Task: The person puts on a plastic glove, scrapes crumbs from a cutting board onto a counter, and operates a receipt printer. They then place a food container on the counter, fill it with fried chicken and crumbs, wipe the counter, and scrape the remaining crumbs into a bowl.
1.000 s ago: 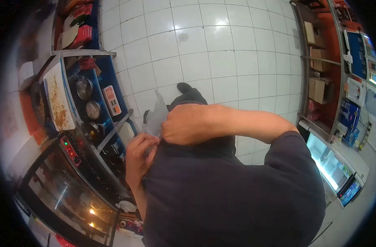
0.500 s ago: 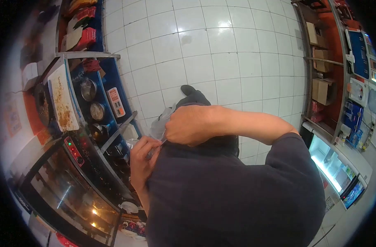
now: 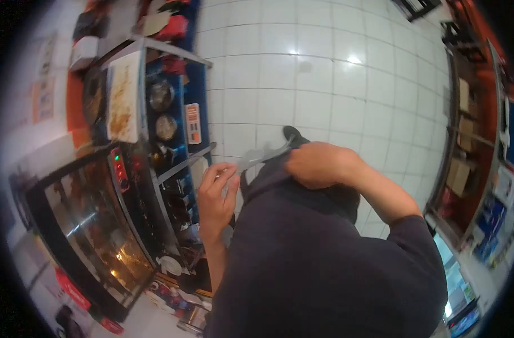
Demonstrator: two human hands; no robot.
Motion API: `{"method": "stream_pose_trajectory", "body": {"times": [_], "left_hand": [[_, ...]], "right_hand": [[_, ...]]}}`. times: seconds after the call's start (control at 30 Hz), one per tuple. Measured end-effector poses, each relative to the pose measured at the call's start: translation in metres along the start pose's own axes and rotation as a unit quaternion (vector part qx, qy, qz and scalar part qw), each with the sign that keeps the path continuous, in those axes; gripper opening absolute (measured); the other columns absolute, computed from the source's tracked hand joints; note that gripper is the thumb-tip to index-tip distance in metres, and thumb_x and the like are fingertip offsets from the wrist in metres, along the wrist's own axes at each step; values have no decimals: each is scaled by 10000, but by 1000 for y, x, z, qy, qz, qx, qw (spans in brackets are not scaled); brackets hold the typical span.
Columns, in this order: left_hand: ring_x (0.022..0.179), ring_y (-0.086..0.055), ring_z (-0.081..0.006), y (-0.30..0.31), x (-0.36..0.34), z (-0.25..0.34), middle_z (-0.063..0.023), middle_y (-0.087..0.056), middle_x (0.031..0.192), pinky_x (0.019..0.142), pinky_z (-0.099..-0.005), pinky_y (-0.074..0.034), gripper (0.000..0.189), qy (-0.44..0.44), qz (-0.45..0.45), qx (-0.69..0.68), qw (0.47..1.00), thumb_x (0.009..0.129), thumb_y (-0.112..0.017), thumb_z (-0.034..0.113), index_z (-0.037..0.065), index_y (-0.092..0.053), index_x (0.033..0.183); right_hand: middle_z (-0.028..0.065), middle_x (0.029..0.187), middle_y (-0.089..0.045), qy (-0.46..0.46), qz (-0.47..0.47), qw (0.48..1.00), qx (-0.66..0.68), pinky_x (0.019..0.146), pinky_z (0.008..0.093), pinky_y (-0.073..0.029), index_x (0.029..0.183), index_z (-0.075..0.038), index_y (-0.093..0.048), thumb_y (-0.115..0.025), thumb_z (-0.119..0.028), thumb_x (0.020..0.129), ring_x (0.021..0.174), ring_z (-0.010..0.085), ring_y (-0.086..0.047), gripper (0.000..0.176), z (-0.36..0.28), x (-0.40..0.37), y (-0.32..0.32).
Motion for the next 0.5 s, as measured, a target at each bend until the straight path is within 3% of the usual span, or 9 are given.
{"method": "stream_pose_trajectory", "body": {"times": [0.1,0.13,0.17,0.23,0.27,0.4,0.5], "left_hand": [[869,-589,-275,9,6,-4,-127,-620,1014,757,-359,-468,203,37,71,-9,997,900,-599,133,-28,-672,999],[838,-589,-255,12,6,-1,-123,-620,1003,731,-351,-475,184,74,75,-30,994,894,-597,106,-35,-674,985],[838,-589,-255,14,6,0,-123,-620,1003,731,-351,-475,184,77,95,-28,992,894,-597,106,-35,-674,985],[826,-611,-194,17,8,2,-104,-622,1018,721,-304,-486,155,59,127,-27,990,887,-607,63,-35,-685,980],[803,-608,-185,14,8,-2,-91,-627,1009,690,-297,-490,180,41,159,-31,986,828,-654,7,-24,-683,1003],[834,-622,-189,19,1,4,-87,-631,1011,695,-278,-499,285,57,227,-119,965,759,-706,-28,-12,-674,1042],[828,-630,-226,22,-4,5,-99,-617,1023,695,-326,-507,253,44,282,-128,950,798,-685,23,-18,-665,1047]], "right_hand": [[158,781,-652,-24,-39,999,-13,694,458,-506,813,-4,-636,-578,-170,844,801,341,-641,178,-4,4,12],[162,825,-641,-27,-3,1000,7,721,470,-491,934,-19,-616,-590,-223,878,827,341,-631,213,-10,3,22],[162,825,-641,-16,-4,1000,-10,721,470,-491,934,-19,-616,-590,-223,878,827,341,-631,213,-20,7,28],[204,870,-646,72,240,961,120,709,460,-502,976,3,-604,-599,-217,884,830,387,-633,238,-44,13,61],[201,862,-625,55,230,950,205,723,470,-488,1016,-2,-579,-590,-199,888,828,398,-615,236,-55,18,71],[190,869,-619,53,324,934,139,700,467,-483,1035,12,-585,-578,-159,884,781,393,-607,228,-70,47,70],[190,892,-618,95,366,923,73,705,462,-486,1031,9,-596,-566,-92,867,795,394,-610,195,-60,72,64]]}}
Point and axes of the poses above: each hand's wrist, its own x-axis towards the middle knuckle, its own y-axis out of the back of the hand, z = x × y, the point moved 4 cm from there along x, towards the middle knuckle
